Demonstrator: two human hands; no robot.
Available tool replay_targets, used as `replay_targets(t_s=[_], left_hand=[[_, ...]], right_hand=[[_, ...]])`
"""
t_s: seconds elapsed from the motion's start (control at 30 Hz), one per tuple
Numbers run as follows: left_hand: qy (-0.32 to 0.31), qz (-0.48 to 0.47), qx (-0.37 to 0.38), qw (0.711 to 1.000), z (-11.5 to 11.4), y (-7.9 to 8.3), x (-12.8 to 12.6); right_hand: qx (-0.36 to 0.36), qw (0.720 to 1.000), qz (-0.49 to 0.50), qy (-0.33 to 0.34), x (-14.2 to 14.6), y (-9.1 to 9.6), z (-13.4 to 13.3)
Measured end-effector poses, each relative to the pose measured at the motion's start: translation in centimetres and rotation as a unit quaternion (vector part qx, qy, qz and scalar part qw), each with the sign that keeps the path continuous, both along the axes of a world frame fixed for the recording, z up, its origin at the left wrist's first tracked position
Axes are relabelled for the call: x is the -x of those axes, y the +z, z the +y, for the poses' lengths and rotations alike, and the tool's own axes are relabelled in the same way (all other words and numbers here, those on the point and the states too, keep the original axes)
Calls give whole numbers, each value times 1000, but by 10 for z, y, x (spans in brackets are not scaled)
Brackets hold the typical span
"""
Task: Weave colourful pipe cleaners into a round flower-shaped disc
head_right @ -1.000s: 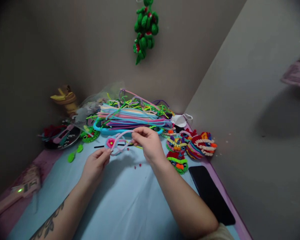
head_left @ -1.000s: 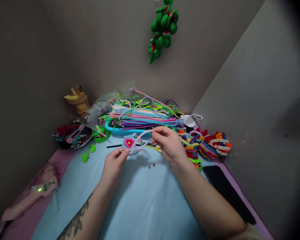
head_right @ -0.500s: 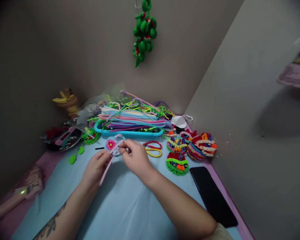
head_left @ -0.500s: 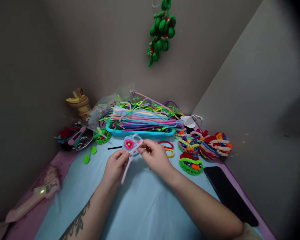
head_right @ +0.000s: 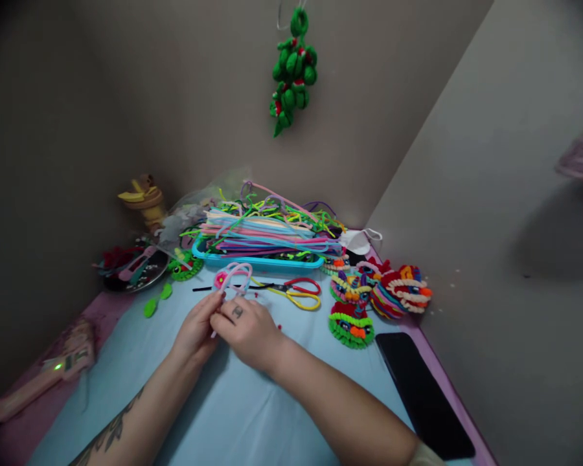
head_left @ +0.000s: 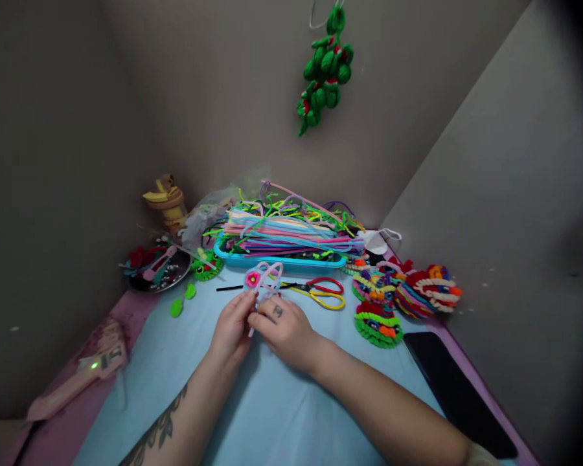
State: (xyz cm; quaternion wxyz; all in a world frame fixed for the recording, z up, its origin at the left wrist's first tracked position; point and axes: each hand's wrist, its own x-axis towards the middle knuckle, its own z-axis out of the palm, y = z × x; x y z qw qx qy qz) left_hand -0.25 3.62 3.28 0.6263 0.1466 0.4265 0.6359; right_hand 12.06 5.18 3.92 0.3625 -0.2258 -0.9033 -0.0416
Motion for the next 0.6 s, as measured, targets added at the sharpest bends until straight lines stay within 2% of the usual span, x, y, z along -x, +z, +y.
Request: replay_targets(t_s=[0.17, 0.27, 0.33, 0.4, 0.43, 0.5, 0.53, 0.6], left_hand=[[-3, 2, -2, 1000, 0, 3, 1], [-12, 32, 1, 999, 1, 2, 4], [-11, 47, 2, 999, 2, 0, 5], [-1, 41, -1, 999, 3, -2, 5], [3, 38, -2, 999, 3, -2, 5], [4, 49, -4, 999, 3, -3, 5], [5, 66, -6, 998, 2, -3, 5], [9, 108, -17, 994, 2, -3, 6]], right_hand=[[-15, 999, 19, 33, 1, 2, -3], [4, 996, 7, 86, 8, 4, -20], [4, 981, 0, 192, 17, 5, -40], [-11, 949, 23, 313, 24, 7, -57], [-14, 939, 23, 342, 26, 8, -62], [-25, 940, 29, 340, 24, 11, -63], [-19, 950, 45, 308, 21, 13, -59], [41, 966, 108, 233, 11, 16, -42]])
